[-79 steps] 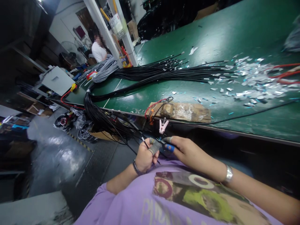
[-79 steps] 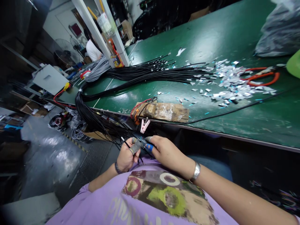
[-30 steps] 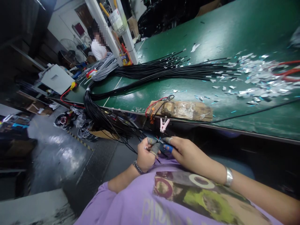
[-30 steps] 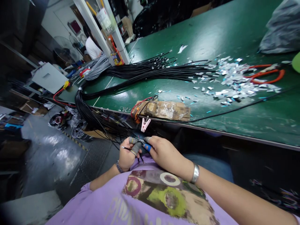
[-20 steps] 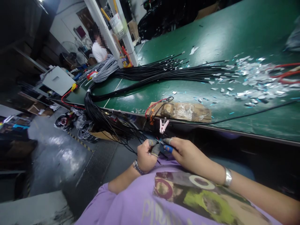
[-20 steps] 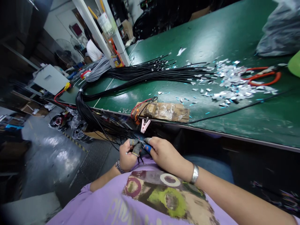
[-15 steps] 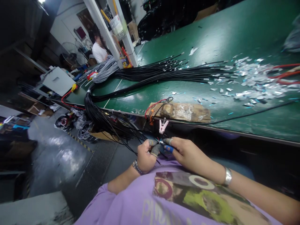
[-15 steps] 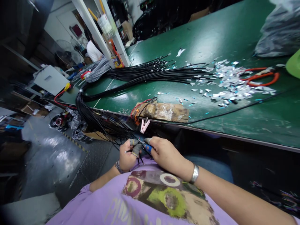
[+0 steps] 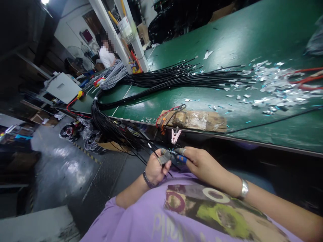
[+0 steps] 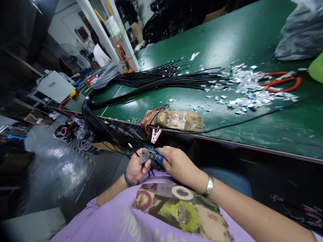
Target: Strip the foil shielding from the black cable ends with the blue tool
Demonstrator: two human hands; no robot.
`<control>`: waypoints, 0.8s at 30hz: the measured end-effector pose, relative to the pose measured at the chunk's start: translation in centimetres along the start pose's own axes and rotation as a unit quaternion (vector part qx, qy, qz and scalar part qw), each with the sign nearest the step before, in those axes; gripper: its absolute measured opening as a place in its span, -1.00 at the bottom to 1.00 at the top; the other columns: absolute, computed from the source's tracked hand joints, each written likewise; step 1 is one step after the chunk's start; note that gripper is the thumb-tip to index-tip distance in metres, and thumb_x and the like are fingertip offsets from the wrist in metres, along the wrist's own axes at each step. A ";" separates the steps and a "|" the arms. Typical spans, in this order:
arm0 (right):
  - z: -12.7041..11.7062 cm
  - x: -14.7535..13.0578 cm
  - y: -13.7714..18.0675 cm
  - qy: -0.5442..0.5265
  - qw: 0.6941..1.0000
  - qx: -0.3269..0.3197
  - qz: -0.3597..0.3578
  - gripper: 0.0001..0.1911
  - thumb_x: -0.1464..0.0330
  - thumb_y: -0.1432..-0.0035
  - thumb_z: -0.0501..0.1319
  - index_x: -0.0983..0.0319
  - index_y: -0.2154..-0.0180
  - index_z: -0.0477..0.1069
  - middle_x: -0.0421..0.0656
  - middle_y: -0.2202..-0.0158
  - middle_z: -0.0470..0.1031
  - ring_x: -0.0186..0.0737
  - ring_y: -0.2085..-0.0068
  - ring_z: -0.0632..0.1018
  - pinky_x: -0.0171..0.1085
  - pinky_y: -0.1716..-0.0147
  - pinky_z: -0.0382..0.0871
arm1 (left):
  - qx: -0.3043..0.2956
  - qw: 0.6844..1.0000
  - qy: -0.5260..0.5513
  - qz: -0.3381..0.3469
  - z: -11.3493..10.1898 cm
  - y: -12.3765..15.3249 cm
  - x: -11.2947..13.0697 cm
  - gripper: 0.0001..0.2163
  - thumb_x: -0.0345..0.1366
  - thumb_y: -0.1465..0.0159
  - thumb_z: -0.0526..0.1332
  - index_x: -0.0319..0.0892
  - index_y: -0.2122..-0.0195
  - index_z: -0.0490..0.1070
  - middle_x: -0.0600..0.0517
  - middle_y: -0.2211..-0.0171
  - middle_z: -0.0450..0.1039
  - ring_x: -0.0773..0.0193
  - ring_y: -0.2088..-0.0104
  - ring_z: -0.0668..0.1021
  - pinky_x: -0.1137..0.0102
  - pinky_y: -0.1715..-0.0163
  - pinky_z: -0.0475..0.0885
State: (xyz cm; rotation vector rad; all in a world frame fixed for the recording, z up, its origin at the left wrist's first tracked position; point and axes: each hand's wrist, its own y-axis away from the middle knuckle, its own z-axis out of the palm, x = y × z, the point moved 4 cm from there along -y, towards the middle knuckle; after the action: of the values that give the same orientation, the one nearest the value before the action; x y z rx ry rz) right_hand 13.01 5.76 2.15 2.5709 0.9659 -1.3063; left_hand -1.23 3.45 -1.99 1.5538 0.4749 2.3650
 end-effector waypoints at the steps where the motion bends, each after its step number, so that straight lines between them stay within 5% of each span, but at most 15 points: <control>1: 0.0 0.1 0.0 -0.007 1.000 0.000 0.005 -0.77 0.43 -0.14 -0.02 0.18 0.54 0.25 -0.17 0.55 0.34 -0.24 0.51 0.39 -0.29 0.49 0.25 | -0.005 1.000 0.014 -0.005 0.0 0.0 0.2 -0.58 -0.06 0.16 0.44 -0.18 0.54 0.23 0.25 0.83 0.16 0.57 0.86 0.06 0.58 0.83 -0.15; 7: 0.0 1.1 -0.1 -0.192 0.977 0.005 0.095 -0.75 0.18 -0.13 0.06 0.21 0.42 0.35 -0.15 0.44 0.44 -0.21 0.40 0.44 -0.25 0.37 0.31 | -0.012 1.000 0.013 0.024 -0.4 0.1 0.7 -0.58 -0.04 0.17 0.44 -0.19 0.54 0.25 0.22 0.83 0.19 0.56 0.87 0.09 0.59 0.85 -0.16; 13: 2.2 2.2 0.1 -0.459 0.832 -0.055 0.306 -0.42 -0.15 0.24 0.27 0.19 0.52 0.15 -0.41 0.67 0.11 -0.50 0.65 0.05 -0.42 0.67 -0.12 | -0.066 0.996 -0.057 -0.002 -0.1 0.5 -1.0 -0.59 -0.03 0.15 0.42 -0.21 0.56 0.27 0.18 0.81 0.28 0.55 0.88 0.16 0.60 0.88 -0.12; 16: 2.8 2.0 0.2 -0.498 0.797 -0.081 0.331 -0.36 -0.13 0.39 0.36 0.19 0.52 0.14 -0.45 0.70 0.07 -0.54 0.66 0.00 -0.43 0.68 -0.19 | -0.082 0.994 -0.067 -0.011 0.0 0.5 -1.0 -0.58 -0.02 0.15 0.42 -0.22 0.56 0.27 0.19 0.81 0.27 0.55 0.88 0.15 0.60 0.88 -0.11; 20: 2.8 2.1 0.2 -0.471 0.817 -0.095 0.318 -0.38 -0.11 0.41 0.38 0.20 0.51 0.18 -0.45 0.71 0.06 -0.51 0.65 0.03 -0.42 0.67 -0.13 | -0.084 0.993 -0.075 -0.018 0.0 0.6 -0.9 -0.56 0.01 0.15 0.42 -0.22 0.56 0.26 0.20 0.82 0.24 0.55 0.88 0.13 0.59 0.88 -0.13; 24: 2.1 2.1 -0.3 -0.339 0.905 -0.060 0.249 -0.42 -0.08 0.39 0.38 0.22 0.52 0.26 -0.32 0.61 0.25 -0.41 0.55 0.22 -0.36 0.58 0.11 | -0.070 0.995 -0.071 -0.032 0.0 0.6 -1.0 -0.56 -0.01 0.15 0.43 -0.22 0.53 0.27 0.21 0.83 0.22 0.54 0.88 0.13 0.59 0.90 -0.13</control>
State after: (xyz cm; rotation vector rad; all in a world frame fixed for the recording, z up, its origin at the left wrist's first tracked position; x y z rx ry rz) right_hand 12.28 6.30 -0.76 1.8356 0.2255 -1.6980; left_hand -0.89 2.54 -2.59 1.6027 0.3166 2.1718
